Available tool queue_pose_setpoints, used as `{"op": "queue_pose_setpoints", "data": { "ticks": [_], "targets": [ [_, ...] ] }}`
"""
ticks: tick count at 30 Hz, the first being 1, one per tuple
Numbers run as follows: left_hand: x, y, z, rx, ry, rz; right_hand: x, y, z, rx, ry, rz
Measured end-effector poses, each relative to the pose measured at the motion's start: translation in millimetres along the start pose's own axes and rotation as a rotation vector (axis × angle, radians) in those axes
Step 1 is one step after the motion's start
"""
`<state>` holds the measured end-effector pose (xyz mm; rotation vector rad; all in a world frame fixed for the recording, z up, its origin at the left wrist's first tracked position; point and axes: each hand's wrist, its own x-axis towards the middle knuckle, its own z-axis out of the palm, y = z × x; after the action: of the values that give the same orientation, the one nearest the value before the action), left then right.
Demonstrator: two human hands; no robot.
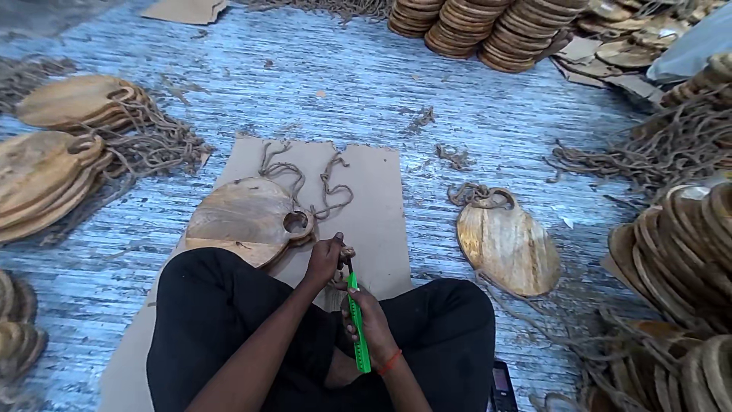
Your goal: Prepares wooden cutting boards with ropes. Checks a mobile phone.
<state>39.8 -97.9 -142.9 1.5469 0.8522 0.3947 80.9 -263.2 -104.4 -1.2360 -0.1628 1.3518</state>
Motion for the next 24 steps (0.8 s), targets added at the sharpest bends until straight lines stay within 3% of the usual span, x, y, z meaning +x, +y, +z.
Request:
{"op": "queue_pose_setpoints", "data": {
  "ticks": [6,11,15,24],
  "targets": [
    [-1,1,-1,0.161,0.006,0.072,4,-2,-5,-0.037,0.011,0.0],
    [0,-5,0,0.121,0.0,0.06,4,-6,-5,-0.06,0.015,0.041],
    [-2,-2,2,0.127,-0.027,0.078,9,-8,-9,0.348,-0.085,0.131],
    [-9,3,15,-0.22,-0.178,-0.112,21,-6,-11,0.385,-0.09,0.034]
  ]
}}
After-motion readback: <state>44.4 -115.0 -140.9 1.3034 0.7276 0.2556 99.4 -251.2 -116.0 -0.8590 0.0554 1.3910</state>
